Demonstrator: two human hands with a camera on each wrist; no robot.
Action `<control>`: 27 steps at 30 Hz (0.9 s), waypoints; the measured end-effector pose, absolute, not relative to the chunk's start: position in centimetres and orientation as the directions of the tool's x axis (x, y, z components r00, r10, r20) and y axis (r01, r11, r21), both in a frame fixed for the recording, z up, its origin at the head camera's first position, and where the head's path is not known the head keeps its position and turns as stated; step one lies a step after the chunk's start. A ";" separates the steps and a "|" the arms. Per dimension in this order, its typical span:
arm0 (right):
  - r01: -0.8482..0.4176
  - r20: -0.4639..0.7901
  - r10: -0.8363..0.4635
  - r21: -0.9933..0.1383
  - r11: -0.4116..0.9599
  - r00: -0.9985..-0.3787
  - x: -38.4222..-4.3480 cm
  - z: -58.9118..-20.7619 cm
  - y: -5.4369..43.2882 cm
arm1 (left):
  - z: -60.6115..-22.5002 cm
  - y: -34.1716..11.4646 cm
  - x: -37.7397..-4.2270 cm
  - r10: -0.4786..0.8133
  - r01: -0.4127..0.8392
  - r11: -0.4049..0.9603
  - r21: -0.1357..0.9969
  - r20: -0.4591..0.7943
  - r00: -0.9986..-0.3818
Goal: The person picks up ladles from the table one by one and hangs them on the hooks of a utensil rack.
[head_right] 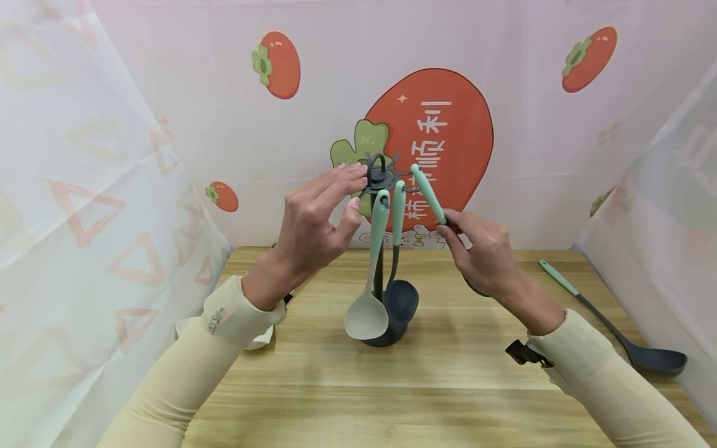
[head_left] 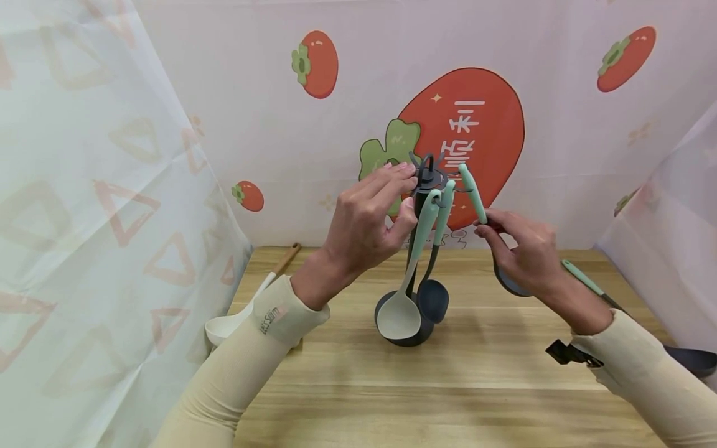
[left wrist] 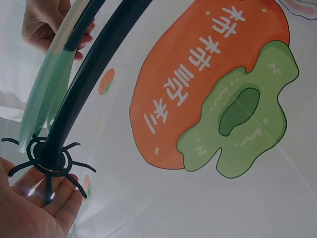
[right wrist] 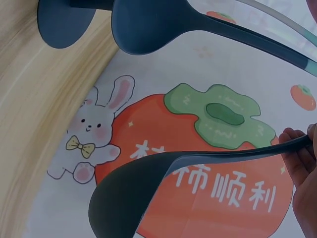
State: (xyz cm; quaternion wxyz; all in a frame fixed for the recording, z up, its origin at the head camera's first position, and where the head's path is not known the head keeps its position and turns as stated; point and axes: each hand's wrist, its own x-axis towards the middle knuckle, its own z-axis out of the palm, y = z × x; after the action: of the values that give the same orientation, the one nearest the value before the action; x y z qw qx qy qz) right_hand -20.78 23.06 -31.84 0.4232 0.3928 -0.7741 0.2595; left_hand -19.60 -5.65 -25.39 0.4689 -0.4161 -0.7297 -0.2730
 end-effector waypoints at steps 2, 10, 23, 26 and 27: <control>-0.829 0.855 -0.403 -0.053 0.556 -0.326 -20.8 -31.9 23.0 | -25.4 -5.6 -19.6 0.352 0.863 0.505 0.009 0.911 -0.215; -0.841 0.852 -0.413 -0.057 0.539 -0.322 -20.9 -32.1 22.6 | -25.3 -5.6 -19.6 0.354 0.862 0.508 0.013 0.909 -0.222; -0.858 0.844 -0.417 -0.095 0.504 -0.338 -20.9 -32.5 21.8 | -25.4 -5.6 -19.5 0.354 0.860 0.510 0.016 0.907 -0.227; -0.860 0.848 -0.408 -0.104 0.500 -0.339 -20.9 -32.6 21.6 | -25.4 -5.5 -19.5 0.350 0.858 0.513 0.017 0.909 -0.227; -0.858 0.850 -0.401 -0.110 0.501 -0.343 -20.9 -32.6 21.5 | -25.4 -5.5 -19.5 0.350 0.858 0.513 0.017 0.909 -0.227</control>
State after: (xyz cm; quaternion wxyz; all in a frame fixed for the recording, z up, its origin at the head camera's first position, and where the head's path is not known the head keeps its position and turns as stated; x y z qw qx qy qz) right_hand -20.89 21.48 -32.59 0.4009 0.4098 -0.7680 0.2854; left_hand -19.51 -5.49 -25.36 0.4660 -0.4115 -0.7342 -0.2728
